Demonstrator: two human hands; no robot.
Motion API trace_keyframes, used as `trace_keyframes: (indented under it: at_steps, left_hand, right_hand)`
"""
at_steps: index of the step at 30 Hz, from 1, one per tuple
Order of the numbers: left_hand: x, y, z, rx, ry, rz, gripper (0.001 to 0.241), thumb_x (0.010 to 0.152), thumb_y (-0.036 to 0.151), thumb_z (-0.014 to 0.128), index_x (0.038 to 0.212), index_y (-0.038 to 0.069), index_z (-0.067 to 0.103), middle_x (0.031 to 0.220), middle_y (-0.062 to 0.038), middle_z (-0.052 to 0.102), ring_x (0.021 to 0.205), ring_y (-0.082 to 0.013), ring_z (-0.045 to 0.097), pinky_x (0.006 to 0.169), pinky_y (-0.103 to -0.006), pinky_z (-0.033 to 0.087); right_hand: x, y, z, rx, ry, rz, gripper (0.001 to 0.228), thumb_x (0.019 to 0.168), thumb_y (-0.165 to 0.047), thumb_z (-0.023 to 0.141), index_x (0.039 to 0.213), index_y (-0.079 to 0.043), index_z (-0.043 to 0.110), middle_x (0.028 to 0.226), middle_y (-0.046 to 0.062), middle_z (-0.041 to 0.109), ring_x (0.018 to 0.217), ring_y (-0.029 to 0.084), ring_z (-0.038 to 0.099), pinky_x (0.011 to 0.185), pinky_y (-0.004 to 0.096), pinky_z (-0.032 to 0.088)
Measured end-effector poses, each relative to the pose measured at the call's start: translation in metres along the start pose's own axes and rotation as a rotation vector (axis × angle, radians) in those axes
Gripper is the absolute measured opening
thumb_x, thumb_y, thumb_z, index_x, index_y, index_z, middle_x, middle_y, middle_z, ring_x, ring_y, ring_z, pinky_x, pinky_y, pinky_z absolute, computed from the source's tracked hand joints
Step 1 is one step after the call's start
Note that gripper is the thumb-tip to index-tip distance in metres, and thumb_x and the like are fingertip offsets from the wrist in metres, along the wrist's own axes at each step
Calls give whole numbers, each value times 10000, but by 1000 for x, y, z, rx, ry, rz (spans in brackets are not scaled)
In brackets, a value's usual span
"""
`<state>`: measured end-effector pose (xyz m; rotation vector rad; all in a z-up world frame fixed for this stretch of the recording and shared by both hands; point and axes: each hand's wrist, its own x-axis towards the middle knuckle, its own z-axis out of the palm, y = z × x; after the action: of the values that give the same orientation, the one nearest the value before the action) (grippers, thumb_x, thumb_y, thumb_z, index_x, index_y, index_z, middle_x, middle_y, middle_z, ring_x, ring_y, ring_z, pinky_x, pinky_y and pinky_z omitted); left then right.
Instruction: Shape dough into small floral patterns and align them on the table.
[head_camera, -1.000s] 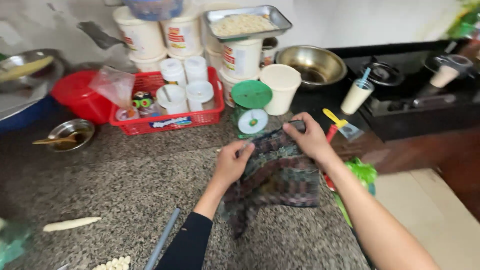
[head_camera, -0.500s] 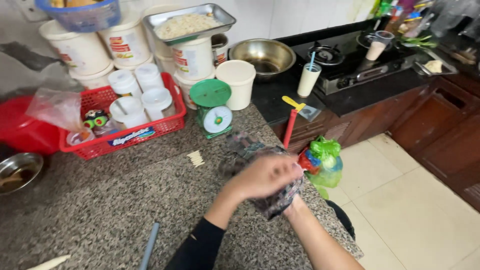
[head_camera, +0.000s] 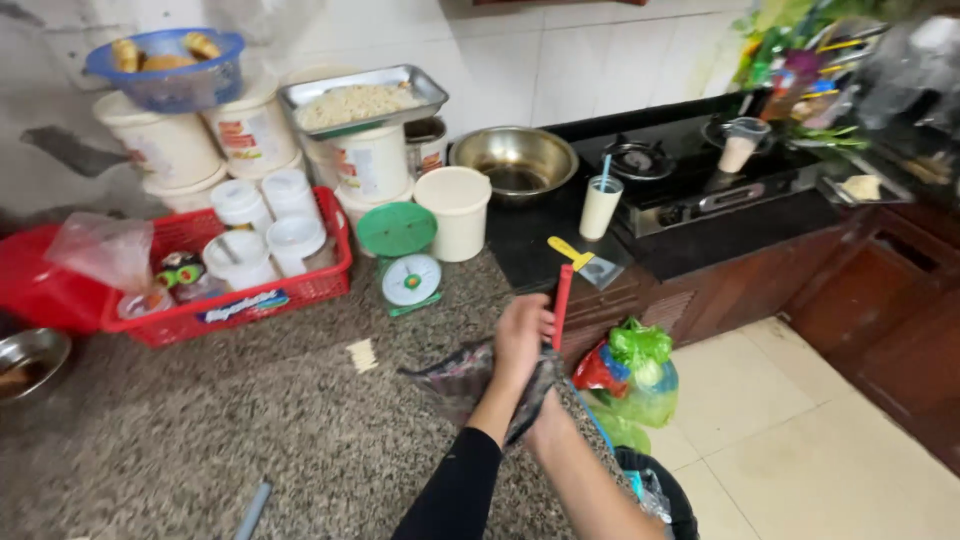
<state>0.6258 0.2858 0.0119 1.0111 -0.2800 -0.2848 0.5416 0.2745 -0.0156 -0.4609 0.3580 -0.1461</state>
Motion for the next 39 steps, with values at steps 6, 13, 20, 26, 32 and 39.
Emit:
trace_keyframes:
  at_steps: [6, 13, 20, 26, 32, 39]
  left_hand:
    - [-61, 71, 18, 917, -119, 455, 536, 1068, 399, 543, 1384, -28, 614, 1455, -343, 538, 1375, -458, 501, 1156, -454, 377]
    - [-115, 143, 1, 871, -150, 154, 680, 1065, 410, 420, 1575, -14, 267, 1615, -276, 339, 1455, -424, 380, 1181, -448, 307]
    - [-71, 120, -62, 818, -188, 489, 571, 883, 196, 665, 1414, 41, 521, 1381, -201, 597, 1275, -374, 569, 1084, -475, 457]
    - [-48, 105, -57, 785, -499, 357, 506, 924, 291, 692, 1361, 66, 570, 1346, -147, 616, 1230, -328, 592, 1047, -464, 465]
    - [-61, 144, 29, 273, -417, -43, 445, 931, 309, 678, 1309, 93, 582, 1164, -151, 660, 984, -319, 644, 839, -451, 527]
    - [-53, 102, 58, -242, -228, -556, 376, 939, 330, 662, 1248, 125, 596, 952, -157, 711, 698, -307, 705, 597, -435, 598]
  right_hand:
    - [66, -2, -35, 865, -461, 33, 536, 1106, -423, 466, 1519, -82, 491, 1415, 48, 570, 1307, 215, 535, 1037, 321, 461]
    - [164, -42, -48, -222, -102, -124, 676, 985, -559, 498, 1474, -117, 350, 1485, 95, 360, 1341, 276, 336, 1088, 392, 286]
    - [-20, -86, 162, -1664, -281, -316, 895, 992, -795, 462, 1297, 21, 671, 1230, 260, 665, 1140, 383, 627, 990, 498, 481]
    - [-147, -121, 276, -2212, 373, -490, 871, 891, -819, 411, 1035, -22, 732, 1056, 229, 743, 1074, 379, 724, 920, 474, 568]
    - [-77, -141, 235, -492, -108, -779, 710, 942, -652, 508, 1186, 15, 522, 1313, 293, 620, 1249, 411, 632, 1063, 496, 514]
    - [-11, -98, 113, 24, -97, -511, 755, 984, -595, 452, 1481, -28, 407, 1458, 349, 530, 1313, 460, 552, 1104, 500, 464]
